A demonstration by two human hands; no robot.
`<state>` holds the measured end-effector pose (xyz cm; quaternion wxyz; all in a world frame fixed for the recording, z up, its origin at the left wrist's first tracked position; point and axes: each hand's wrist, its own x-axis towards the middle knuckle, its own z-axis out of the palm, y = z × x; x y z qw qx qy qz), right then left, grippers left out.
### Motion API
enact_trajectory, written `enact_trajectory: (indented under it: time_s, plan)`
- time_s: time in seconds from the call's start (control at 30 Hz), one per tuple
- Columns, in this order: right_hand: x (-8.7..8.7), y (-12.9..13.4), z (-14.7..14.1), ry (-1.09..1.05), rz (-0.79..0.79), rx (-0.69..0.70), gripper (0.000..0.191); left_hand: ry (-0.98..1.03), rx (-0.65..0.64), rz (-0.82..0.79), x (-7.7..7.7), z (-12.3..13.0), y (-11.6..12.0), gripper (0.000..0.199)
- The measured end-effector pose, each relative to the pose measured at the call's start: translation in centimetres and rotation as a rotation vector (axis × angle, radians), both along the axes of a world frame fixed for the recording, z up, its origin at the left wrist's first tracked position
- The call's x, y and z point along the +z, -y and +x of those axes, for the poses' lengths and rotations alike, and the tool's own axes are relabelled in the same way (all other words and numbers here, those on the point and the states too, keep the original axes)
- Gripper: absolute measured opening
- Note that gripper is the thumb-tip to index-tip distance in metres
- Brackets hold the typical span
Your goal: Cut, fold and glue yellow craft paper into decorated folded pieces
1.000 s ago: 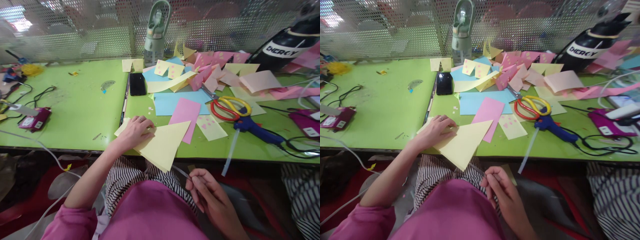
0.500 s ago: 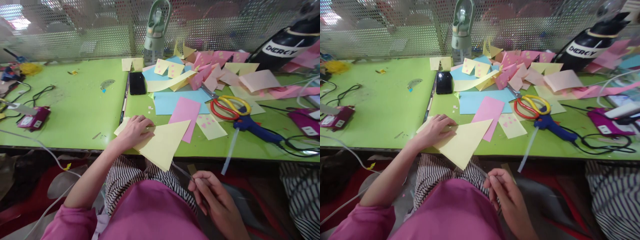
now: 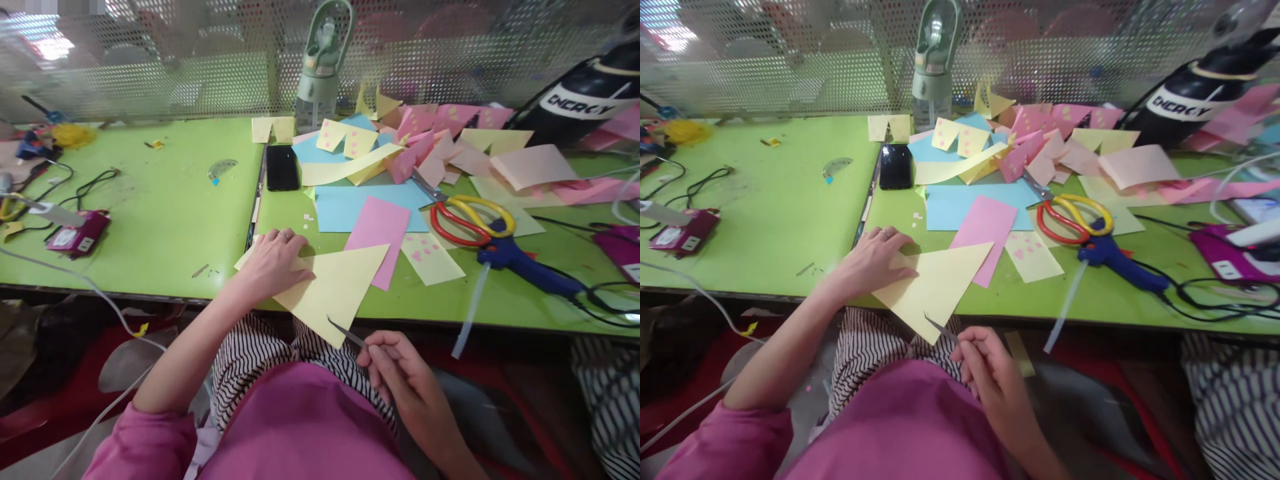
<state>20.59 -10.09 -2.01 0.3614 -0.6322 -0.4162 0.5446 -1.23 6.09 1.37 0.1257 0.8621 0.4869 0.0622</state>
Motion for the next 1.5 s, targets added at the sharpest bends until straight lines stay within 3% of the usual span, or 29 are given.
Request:
enact_trajectory:
  time_s: [0.13, 0.33, 0.43, 0.6, 0.7, 0.8, 0.9, 0.97, 1.17, 1.5]
  plan:
    - [-0.5, 0.0, 0.3, 0.068, 0.027, 0.035, 0.035, -0.046, 0.025, -0.085, 0.7, 0.5, -1.1, 0.041]
    - [-0.8, 0.2, 0.5, 0.074, 0.053, 0.013, 0.036, -0.065, -0.06, -0.136, 1.5, 1.2, -1.4, 0.02]
    - [-0.6, -0.2, 0.4, 0.028, 0.049, -0.014, 0.038, 0.006, -0.044, -0.241, 2.3, 0.9, -1.3, 0.009]
    - [-0.5, -1.9, 0.9, 0.016, 0.106, -0.052, 0.038, 0.162, 0.129, -0.241, 2.8, -0.6, -2.1, 0.017]
    - [-0.7, -3.1, 1.3, 0.044, 0.104, -0.033, 0.041, 0.128, 0.171, -0.107, 2.3, -0.7, -2.3, 0.036]
    - [-0.7, -3.8, 1.4, 0.075, 0.05, 0.03, 0.045, 0.165, 0.001, 0.049, 1.7, 0.1, -1.7, 0.035]
    - [-0.5, -4.0, 1.3, 0.055, -0.014, 0.051, 0.047, 0.187, -0.331, -0.08, 1.1, 1.0, -1.2, 0.032]
    - [-0.5, -3.7, 1.3, 0.024, -0.06, 0.046, 0.046, 0.16, -0.453, -0.141, 0.6, 1.2, -1.2, 0.032]
    - [-0.5, -2.9, 1.5, -0.022, -0.149, 0.038, 0.046, 0.165, -0.535, -0.141, -0.2, 0.4, -1.3, 0.036]
    - [1.6, -3.8, 0.9, 0.105, -0.207, 0.109, 0.043, 0.153, -0.557, -0.138, -0.6, 0.0, -1.0, 0.045]
